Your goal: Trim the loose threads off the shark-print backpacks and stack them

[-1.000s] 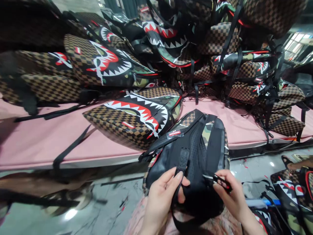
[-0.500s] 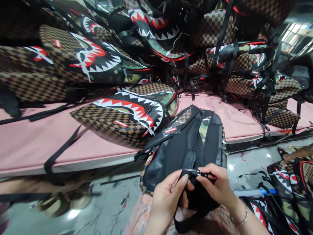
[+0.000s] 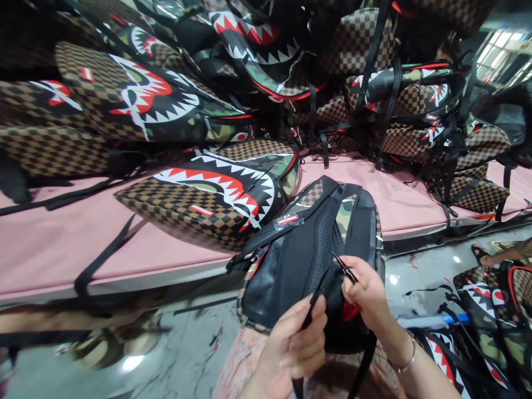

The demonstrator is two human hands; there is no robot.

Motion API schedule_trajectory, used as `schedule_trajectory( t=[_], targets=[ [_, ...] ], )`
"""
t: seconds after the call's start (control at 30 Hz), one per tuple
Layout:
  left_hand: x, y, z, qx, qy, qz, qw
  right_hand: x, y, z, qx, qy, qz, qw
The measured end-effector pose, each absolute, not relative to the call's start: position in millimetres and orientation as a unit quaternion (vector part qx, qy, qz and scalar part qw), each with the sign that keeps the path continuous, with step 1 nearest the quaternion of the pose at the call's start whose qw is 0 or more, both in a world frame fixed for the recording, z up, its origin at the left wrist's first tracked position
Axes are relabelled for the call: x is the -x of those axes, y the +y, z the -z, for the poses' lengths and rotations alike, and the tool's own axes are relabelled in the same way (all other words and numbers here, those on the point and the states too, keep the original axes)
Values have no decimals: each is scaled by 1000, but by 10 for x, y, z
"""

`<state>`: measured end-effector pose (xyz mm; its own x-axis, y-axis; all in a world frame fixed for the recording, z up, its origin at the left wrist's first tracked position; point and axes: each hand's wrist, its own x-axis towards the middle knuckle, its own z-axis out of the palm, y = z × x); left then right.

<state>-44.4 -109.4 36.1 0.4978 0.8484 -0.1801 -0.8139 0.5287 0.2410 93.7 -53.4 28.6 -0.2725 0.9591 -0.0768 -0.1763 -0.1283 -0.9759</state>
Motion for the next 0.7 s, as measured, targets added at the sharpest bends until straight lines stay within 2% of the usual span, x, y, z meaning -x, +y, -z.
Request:
schedule_trajectory(
  t=[0.07, 0.23, 0.4, 0.5, 0.57, 0.7],
  targets=[
    [398, -1104, -326, -75, 137, -457, 876, -876, -493, -295, 391, -476, -666, 421],
    [416, -1129, -290, -68, 263, -512, 815, -824, -450, -309, 402, -418, -690, 433],
    [507, -1142, -251, -19, 114, -429, 896, -779, -494, -299, 379, -408, -730, 396],
    [462, -1148, -240, -27, 135, -392, 909, -764, -493, -291, 374, -421, -741, 366],
    [420, -1153, -241, -57, 240, -440, 863, -771, -470, -288, 388, -417, -727, 384],
    [405, -1173, -226, -148, 502, -549, 652, -803, -419, -285, 425, -435, -681, 408]
  ],
)
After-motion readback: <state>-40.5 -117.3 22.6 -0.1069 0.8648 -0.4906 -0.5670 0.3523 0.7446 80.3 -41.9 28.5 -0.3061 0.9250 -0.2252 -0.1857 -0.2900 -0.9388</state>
